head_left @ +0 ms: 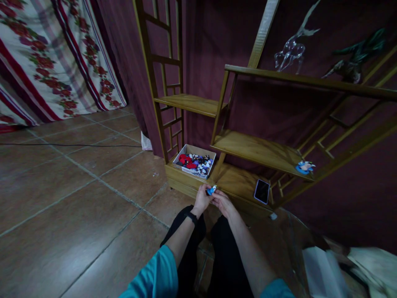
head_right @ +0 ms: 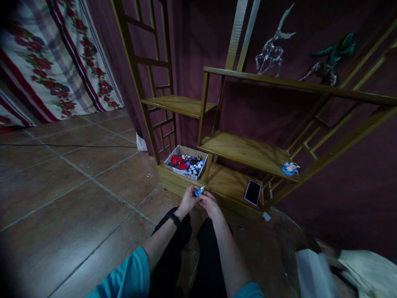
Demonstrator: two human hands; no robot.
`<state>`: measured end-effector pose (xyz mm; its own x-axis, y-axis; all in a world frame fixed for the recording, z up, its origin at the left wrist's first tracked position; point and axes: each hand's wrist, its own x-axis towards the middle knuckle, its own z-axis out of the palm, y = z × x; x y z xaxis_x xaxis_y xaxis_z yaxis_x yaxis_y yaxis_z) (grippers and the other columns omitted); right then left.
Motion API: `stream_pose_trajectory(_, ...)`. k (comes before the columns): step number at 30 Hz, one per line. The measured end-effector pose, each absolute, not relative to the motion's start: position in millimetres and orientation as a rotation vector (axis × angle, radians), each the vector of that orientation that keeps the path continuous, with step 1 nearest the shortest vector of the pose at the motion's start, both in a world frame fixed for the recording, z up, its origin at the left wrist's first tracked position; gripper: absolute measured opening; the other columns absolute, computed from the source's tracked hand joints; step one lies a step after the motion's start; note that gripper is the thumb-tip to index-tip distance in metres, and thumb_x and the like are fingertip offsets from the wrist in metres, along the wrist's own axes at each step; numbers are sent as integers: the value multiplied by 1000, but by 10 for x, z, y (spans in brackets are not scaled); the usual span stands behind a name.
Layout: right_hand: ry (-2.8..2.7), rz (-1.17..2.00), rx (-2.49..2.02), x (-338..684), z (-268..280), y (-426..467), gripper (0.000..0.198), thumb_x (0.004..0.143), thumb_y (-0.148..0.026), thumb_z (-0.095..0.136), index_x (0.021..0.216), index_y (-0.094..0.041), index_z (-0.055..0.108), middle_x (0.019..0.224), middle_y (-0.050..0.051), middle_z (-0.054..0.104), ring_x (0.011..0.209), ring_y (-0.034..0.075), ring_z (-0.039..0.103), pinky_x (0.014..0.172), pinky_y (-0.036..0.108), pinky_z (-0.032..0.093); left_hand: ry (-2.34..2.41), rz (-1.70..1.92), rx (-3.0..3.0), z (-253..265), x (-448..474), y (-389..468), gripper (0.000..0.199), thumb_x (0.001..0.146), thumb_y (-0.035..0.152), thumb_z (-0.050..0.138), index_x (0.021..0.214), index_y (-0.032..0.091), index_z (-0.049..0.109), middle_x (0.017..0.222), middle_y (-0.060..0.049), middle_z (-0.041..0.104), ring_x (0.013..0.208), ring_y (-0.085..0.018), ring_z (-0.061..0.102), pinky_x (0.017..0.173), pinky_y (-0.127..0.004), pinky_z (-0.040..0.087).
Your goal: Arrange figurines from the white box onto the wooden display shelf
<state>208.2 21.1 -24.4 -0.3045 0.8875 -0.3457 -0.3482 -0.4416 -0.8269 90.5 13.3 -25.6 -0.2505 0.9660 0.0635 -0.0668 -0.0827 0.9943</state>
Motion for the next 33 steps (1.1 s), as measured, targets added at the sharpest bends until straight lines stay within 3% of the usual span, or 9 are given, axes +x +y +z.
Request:
stream_pose_trajectory(10, -746, 1850, -1090, 2111, -305, 277, 27, 63, -19, 62, 89, -21, 61, 81, 1, 69, 69, 13, 64, 72, 28, 50, 1127, 1398, 907, -322, 872, 189, 33, 49, 4, 71, 77, 16, 58, 71, 1, 59, 66, -11, 53, 68, -23, 41)
stream_pose_trajectory(18, -713, 1803, -1101, 2118, -376, 315, 29, 65, -26, 66, 93, -23, 59, 75, 1, 68, 63, 12, 63, 64, 27, 52, 895, 1206, 670, -306, 735, 195, 36, 53, 16, 77, 86, 11, 66, 77, -7, 66, 67, -13, 59, 65, -24, 43)
stream_pose_trajectory(33, -708, 1681, -1138, 2109, -409, 315, 31, 59, -32, 74, 86, -21, 63, 75, 1, 68, 61, 10, 61, 57, 21, 49, 909, 1291, 519, -305, 755, 182, 25, 61, 10, 71, 85, 14, 63, 77, -4, 65, 65, -10, 59, 60, -20, 44)
